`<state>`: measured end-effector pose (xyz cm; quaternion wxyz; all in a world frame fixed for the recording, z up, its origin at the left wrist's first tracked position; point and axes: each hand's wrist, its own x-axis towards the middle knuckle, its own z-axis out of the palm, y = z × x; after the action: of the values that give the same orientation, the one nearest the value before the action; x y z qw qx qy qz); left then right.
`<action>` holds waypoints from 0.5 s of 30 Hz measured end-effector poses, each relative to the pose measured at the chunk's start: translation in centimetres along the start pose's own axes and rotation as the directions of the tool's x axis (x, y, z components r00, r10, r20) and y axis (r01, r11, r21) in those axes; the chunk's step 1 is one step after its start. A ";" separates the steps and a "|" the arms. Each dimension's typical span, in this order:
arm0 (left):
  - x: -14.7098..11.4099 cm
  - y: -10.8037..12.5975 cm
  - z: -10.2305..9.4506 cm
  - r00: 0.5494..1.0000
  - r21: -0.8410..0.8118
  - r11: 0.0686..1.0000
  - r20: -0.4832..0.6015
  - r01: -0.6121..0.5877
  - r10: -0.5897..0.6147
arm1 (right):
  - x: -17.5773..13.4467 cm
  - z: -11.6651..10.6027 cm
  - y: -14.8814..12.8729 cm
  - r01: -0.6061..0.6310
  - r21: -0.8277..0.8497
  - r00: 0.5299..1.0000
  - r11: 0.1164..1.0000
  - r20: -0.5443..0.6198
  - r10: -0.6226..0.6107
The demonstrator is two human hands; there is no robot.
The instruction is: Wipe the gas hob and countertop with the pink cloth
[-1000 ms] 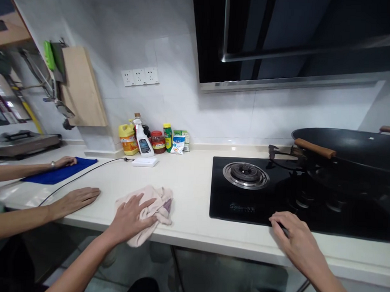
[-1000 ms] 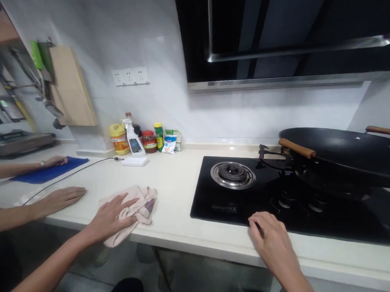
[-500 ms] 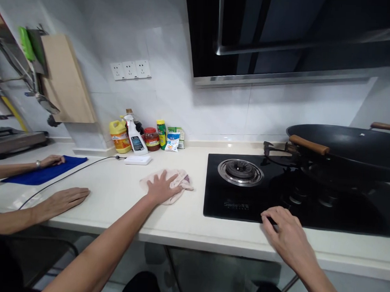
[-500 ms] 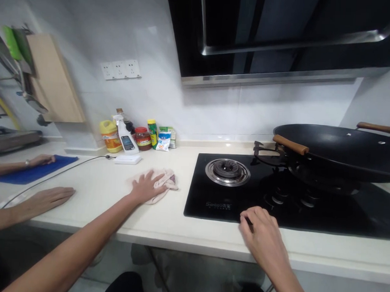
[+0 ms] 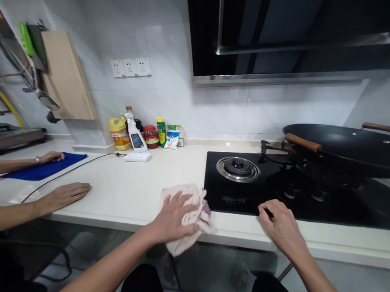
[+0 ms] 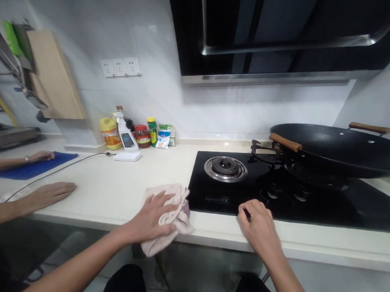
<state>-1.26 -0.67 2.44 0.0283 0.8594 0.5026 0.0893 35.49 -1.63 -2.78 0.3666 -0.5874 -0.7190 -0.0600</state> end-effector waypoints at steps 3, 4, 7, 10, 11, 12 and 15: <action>-2.1 2.7 1.3 0.984 0.038 0.993 -0.137 -0.107 0.112 | 0.0 0.0 0.0 -0.003 0.001 1.000 1.000 0.006 0.003; -2.3 3.6 1.7 0.975 0.058 0.990 -0.171 -0.132 0.140 | -0.1 0.0 0.1 -0.005 0.004 1.000 1.000 0.007 0.005; -2.2 5.7 2.8 0.958 0.127 0.981 -0.227 -0.147 0.173 | -0.1 0.1 0.4 -0.006 0.010 1.000 1.000 0.002 0.006; -2.2 5.7 3.9 0.945 0.194 0.968 -0.254 -0.161 0.208 | -0.3 0.3 0.9 0.006 0.018 1.000 1.000 -0.010 -0.005; -2.3 5.1 4.1 0.935 0.215 0.961 -0.270 -0.175 0.231 | -0.4 0.3 1.1 0.010 0.020 1.000 1.000 -0.011 -0.010; -2.6 4.2 4.3 0.924 0.234 0.954 -0.286 -0.189 0.254 | -0.5 0.2 1.2 0.015 0.023 1.000 1.000 -0.009 -0.015; -4.3 -0.2 4.1 0.909 0.263 0.944 -0.310 -0.200 0.279 | -0.7 0.1 1.4 0.030 0.025 0.999 0.999 0.013 -0.031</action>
<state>-2.77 -4.13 -2.14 -0.1686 0.8836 0.3969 0.1827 36.68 -1.70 -3.71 0.3678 -0.5722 -0.7311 -0.0529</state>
